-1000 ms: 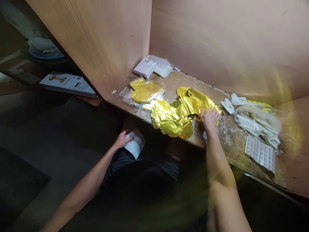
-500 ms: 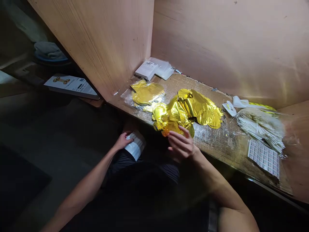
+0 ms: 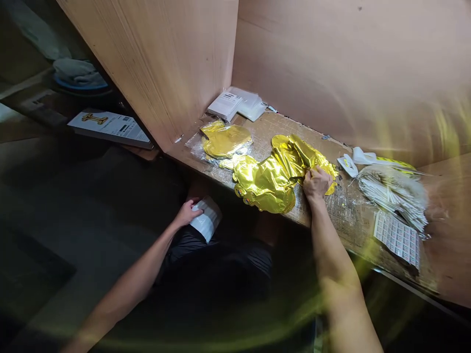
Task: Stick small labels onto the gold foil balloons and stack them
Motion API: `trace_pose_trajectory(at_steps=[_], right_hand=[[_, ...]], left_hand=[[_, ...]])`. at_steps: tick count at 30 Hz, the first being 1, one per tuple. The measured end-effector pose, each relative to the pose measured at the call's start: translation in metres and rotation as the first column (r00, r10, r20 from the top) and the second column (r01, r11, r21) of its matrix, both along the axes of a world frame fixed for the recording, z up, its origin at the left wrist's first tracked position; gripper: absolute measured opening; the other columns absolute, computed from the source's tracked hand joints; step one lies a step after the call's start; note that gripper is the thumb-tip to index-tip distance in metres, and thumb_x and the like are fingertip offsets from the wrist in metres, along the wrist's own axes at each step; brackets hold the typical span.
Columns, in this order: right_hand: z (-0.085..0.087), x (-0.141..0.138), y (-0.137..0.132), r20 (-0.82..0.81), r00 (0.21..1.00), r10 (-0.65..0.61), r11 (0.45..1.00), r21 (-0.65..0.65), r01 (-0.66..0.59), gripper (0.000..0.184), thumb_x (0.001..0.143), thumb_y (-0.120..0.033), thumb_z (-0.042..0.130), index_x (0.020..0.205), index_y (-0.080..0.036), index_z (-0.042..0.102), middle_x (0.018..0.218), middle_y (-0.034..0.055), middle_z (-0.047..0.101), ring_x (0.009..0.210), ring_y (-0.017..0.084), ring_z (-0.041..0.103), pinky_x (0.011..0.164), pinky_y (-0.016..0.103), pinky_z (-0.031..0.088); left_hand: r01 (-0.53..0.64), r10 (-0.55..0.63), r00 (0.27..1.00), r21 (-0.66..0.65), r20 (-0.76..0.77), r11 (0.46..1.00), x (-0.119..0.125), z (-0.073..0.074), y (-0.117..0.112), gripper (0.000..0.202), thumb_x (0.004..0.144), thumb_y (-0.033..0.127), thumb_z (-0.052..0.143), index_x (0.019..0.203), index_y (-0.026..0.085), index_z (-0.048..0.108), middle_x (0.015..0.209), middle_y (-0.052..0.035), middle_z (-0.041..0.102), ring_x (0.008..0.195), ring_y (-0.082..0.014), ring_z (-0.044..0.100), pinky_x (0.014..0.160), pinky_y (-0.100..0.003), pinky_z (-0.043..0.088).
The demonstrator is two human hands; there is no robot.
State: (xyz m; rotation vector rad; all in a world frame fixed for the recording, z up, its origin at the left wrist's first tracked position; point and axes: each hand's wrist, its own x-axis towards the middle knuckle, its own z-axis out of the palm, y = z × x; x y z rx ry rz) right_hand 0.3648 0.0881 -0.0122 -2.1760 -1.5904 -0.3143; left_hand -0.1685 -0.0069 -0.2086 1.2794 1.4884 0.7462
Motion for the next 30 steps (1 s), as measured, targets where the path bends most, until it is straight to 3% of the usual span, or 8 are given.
trace_pose_trajectory(at_steps=[4,9,12,15,19,24,26,30], right_hand=[[0.006,-0.05,-0.036,0.138,0.945,0.296,0.917,0.235,-0.322,0.027,0.101,-0.03,0.055,0.117,-0.024,0.075,0.148,0.0165,0.062,0.142,0.034,0.05,0.117,0.061,0.037],[-0.001,-0.102,-0.093,0.145,0.484,0.863,0.474,0.1,-0.875,0.012,0.095,-0.039,0.067,0.095,-0.029,0.073,0.11,0.0038,0.076,0.106,0.025,0.07,0.106,0.053,0.051],[0.005,-0.072,-0.073,0.091,0.828,0.554,0.798,0.225,-0.559,0.03,0.101,-0.044,0.055,0.082,-0.025,0.068,0.101,0.0078,0.075,0.1,0.026,0.068,0.104,0.052,0.049],[0.011,-0.022,-0.027,0.008,0.965,0.261,0.947,0.19,-0.257,0.037,0.104,-0.044,0.044,0.091,-0.021,0.069,0.119,0.0193,0.07,0.116,0.034,0.059,0.104,0.06,0.043],[0.005,0.014,0.009,-0.077,0.992,0.099,0.995,-0.017,-0.1,0.031,0.098,-0.04,0.045,0.083,-0.024,0.066,0.108,0.017,0.071,0.11,0.032,0.059,0.104,0.061,0.04],[0.004,-0.023,-0.021,0.006,0.989,0.15,0.975,0.167,-0.149,0.028,0.102,-0.031,0.046,0.1,-0.023,0.073,0.129,0.0179,0.07,0.133,0.035,0.055,0.118,0.064,0.03],[0.006,-0.06,-0.054,0.154,0.905,0.398,0.878,0.223,-0.424,0.02,0.099,-0.028,0.055,0.108,-0.027,0.074,0.128,0.0113,0.072,0.136,0.034,0.056,0.121,0.067,0.028],[0.011,-0.116,-0.112,0.231,0.343,0.911,0.349,0.013,-0.937,0.012,0.093,-0.039,0.07,0.104,-0.035,0.073,0.11,-0.0004,0.076,0.112,0.024,0.069,0.111,0.054,0.049]], left_hand=[[0.003,-0.003,1.0,-0.018,-0.008,1.0,-0.002,0.001,-0.001,0.077,0.065,0.044,0.081,0.133,0.011,0.066,0.108,-0.0128,0.079,0.102,-0.0333,0.077,0.087,-0.042,0.063],[-0.012,0.011,1.0,-0.018,-0.028,1.0,-0.001,0.004,0.001,0.072,0.063,0.042,0.081,0.129,0.013,0.068,0.111,-0.012,0.079,0.104,-0.0334,0.076,0.091,-0.043,0.062],[0.0,-0.001,1.0,-0.017,-0.019,1.0,-0.001,0.002,0.001,0.073,0.064,0.042,0.08,0.129,0.013,0.067,0.111,-0.0118,0.079,0.105,-0.0334,0.076,0.092,-0.043,0.062],[0.015,-0.015,1.0,-0.011,-0.01,1.0,0.0,0.0,0.002,0.073,0.065,0.044,0.079,0.129,0.013,0.067,0.113,-0.0126,0.078,0.106,-0.0336,0.076,0.091,-0.043,0.062],[0.016,-0.016,1.0,0.001,-0.014,1.0,0.001,0.002,0.003,0.07,0.063,0.043,0.08,0.126,0.012,0.068,0.116,-0.0139,0.078,0.106,-0.0339,0.076,0.093,-0.044,0.062],[-0.008,0.008,1.0,-0.016,-0.012,1.0,0.0,0.003,-0.002,0.076,0.065,0.045,0.08,0.131,0.011,0.066,0.11,-0.0136,0.079,0.1,-0.0328,0.077,0.089,-0.043,0.063],[-0.011,0.011,1.0,-0.026,-0.019,1.0,-0.002,0.003,-0.001,0.077,0.064,0.045,0.08,0.132,0.011,0.066,0.109,-0.0137,0.079,0.1,-0.0332,0.077,0.088,-0.043,0.063],[-0.006,0.005,0.999,-0.025,-0.033,1.0,-0.005,0.002,0.003,0.075,0.062,0.044,0.082,0.128,0.011,0.068,0.115,-0.0152,0.078,0.106,-0.0353,0.076,0.094,-0.045,0.062]])
